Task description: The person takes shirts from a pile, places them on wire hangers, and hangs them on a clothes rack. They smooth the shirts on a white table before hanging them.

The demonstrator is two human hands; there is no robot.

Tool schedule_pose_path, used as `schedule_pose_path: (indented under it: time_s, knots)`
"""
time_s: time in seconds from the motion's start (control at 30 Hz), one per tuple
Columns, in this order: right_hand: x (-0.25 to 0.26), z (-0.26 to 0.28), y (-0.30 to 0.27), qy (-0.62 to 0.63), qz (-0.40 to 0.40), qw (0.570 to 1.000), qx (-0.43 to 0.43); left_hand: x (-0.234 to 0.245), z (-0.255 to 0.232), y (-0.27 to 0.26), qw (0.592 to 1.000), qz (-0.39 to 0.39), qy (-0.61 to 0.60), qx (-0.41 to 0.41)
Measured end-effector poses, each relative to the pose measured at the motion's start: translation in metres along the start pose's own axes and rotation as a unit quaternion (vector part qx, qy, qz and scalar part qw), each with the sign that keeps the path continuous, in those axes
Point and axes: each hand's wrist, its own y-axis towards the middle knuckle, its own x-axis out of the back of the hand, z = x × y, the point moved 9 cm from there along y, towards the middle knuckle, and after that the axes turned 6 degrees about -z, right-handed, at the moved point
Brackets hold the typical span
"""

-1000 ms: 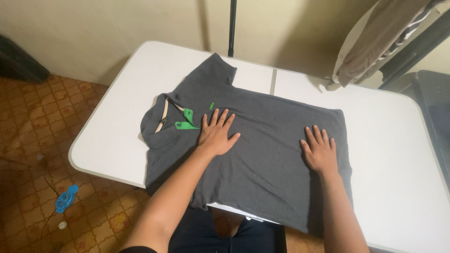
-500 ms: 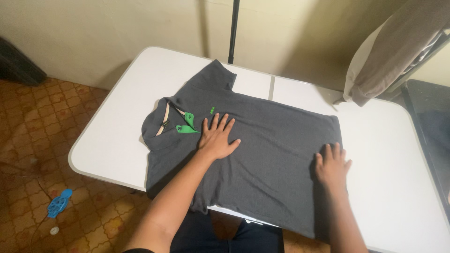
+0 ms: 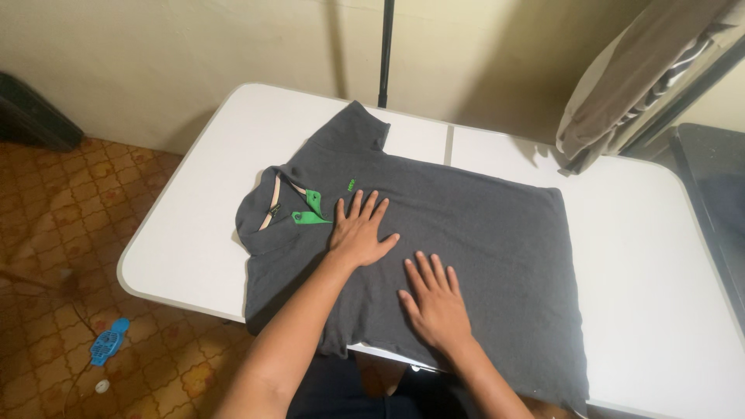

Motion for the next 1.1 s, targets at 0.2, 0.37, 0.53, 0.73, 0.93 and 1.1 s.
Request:
schedule_pose_path:
  time_s: [0.2, 0.37, 0.53, 0.73, 0.93, 1.1]
  knots:
    - [0.000, -0.113, -0.053, -0.071, -0.014, 0.990, -0.121, -0.003, 0.000, 0.000, 1.000, 0.005, -0.005, -0.009]
    - [0.006, -0.190, -0.090, -0.106, 0.003, 0.970, -0.220, 0.006, -0.001, -0.003, 0.999, -0.006, -0.038, -0.016]
    - [0.011, -0.192, -0.095, -0.121, 0.005, 0.964, -0.236, 0.026, -0.016, -0.040, 0.998, -0.031, -0.020, -0.043]
    - [0.015, -0.186, -0.093, -0.119, 0.009, 0.962, -0.245, 0.024, -0.019, -0.121, 0.998, -0.014, -0.055, -0.001]
    - [0.019, -0.184, -0.092, -0.111, 0.000, 0.964, -0.240, 0.032, 0.024, -0.151, 0.998, -0.033, -0.013, 0.055]
    - [0.021, -0.185, -0.091, -0.119, 0.006, 0.962, -0.246, 0.046, 0.061, -0.169, 0.992, -0.062, 0.031, 0.103]
